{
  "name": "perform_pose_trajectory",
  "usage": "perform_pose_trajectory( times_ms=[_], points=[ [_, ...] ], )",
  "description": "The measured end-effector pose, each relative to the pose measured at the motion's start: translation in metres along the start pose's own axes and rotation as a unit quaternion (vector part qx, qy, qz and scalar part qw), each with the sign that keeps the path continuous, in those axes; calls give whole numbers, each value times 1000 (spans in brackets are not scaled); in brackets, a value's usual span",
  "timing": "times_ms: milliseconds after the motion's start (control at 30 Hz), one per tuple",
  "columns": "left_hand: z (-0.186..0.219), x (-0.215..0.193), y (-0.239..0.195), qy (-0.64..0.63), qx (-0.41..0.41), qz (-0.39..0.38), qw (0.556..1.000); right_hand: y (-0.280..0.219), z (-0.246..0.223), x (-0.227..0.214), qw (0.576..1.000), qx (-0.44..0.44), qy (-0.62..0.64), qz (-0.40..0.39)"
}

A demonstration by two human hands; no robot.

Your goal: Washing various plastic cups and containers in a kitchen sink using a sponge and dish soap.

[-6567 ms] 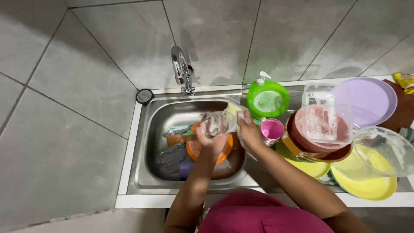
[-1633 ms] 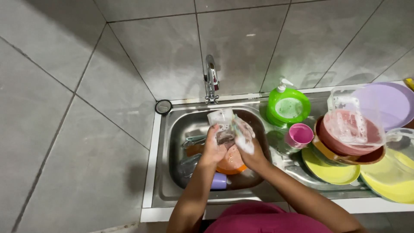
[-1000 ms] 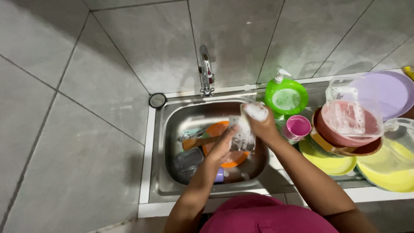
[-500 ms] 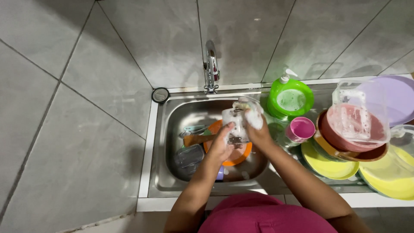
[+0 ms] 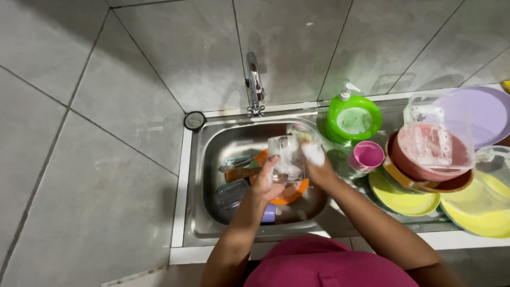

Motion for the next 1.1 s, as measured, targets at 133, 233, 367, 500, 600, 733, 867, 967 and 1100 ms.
perform_pose_trajectory(
  times_ms=[133,233,367,500,600,733,867,967,1100],
  points=[
    [-18,-26,0,13,-6,-50,999,22,-26,-17,970,-26,-240,5],
    [-6,-37,2,163,-51,77,982,28,-20,-9,963,108,-241,-48],
    [48,-7,-7,550,23,171,817,21,-47,23,863,192,-459,-93],
    [60,10,-10,741,20,196,642,21,-43,26,875,131,-441,-152],
    [72,6,-12,705,22,205,678,13,-37,38,941,188,-193,-205],
    [80,-2,-21,658,31,192,727,3,-66,72,916,87,-285,-267],
    [80,11,-20,747,85,156,641,-10,14,16,882,258,-332,-214],
    [68,20,-13,817,67,149,553,-13,10,19,880,329,-314,-135],
    [63,23,-7,877,21,170,449,4,17,1,927,301,-211,-76]
  ],
)
Point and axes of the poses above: each hand's wrist, its own y-axis towards the middle knuckle, its own x-axis out of the palm, z = x × y, the point moved 10 cm from there along y, towards the middle knuckle, and after that the axes turned 15 degrees about y, right-handed, at the moved point
